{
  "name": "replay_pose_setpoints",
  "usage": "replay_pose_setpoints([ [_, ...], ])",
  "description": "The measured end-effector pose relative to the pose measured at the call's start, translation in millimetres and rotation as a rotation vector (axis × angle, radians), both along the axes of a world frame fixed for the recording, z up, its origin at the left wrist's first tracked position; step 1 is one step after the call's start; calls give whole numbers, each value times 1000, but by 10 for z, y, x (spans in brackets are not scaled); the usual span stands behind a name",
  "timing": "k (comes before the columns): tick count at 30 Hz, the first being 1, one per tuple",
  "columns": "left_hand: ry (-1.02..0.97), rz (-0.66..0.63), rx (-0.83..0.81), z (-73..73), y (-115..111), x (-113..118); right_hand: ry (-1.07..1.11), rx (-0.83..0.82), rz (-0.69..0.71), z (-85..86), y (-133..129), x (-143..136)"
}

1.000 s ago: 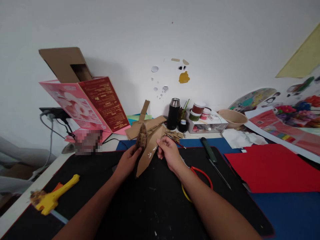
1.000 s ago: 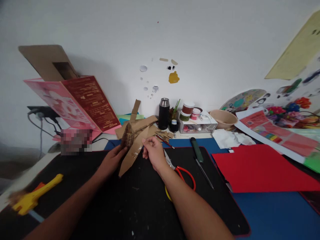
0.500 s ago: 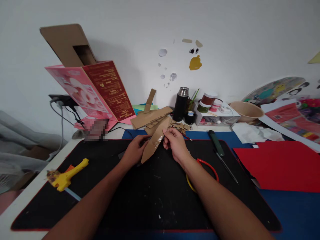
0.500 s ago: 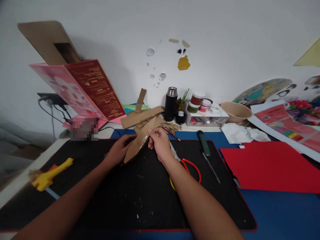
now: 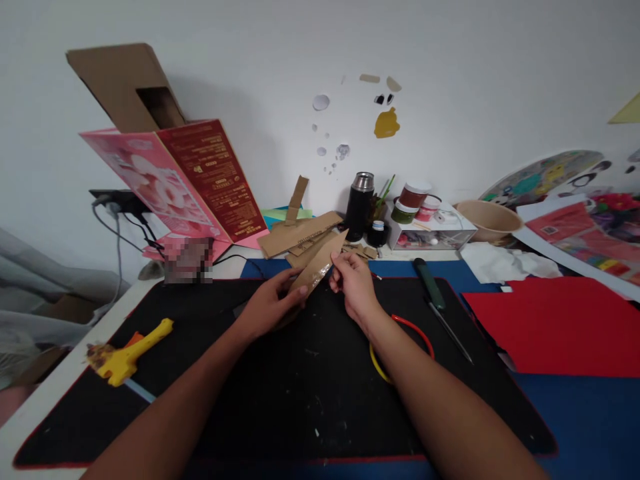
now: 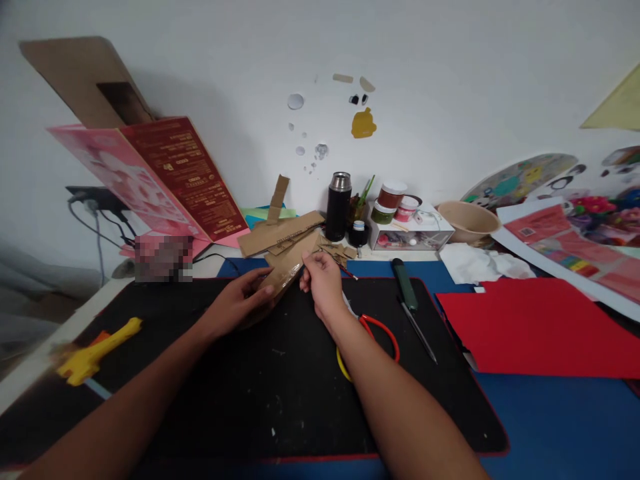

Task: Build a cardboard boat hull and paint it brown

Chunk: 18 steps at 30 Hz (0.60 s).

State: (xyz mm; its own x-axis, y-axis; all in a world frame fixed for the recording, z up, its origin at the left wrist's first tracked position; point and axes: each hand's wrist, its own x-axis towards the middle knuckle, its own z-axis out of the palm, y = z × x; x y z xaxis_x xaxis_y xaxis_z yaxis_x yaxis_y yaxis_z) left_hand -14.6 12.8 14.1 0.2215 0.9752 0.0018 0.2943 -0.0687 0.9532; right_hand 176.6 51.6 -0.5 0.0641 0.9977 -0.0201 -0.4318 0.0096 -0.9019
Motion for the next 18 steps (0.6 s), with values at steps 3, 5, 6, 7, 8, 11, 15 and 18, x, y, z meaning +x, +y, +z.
replay_pose_setpoints([
  [3, -1, 13, -39, -9, 13, -4, 19, 9, -21, 10, 12, 12],
  [5, -11, 39, -17, -6, 39, -29, 19, 3, -15, 16, 13, 15],
  [6, -19, 51, -2, -2, 51, -44, 17, -3, -6, 20, 12, 15],
  [7, -25, 60, 11, 3, 63, -60, 18, -9, 7, 24, 10, 16],
  [8, -29, 63, 19, 9, 71, -74, 22, -14, 21, 30, 8, 17],
  [11, -26, 54, 13, 22, 79, -104, 41, -18, 43, 47, 8, 26],
  [15, -35, 70, 7, 10, 90, -122, 28, -3, 2, 49, 30, 62],
  [18, -97, 155, 37, -18, 123, -145, 20, -9, -42, 38, 52, 96],
])
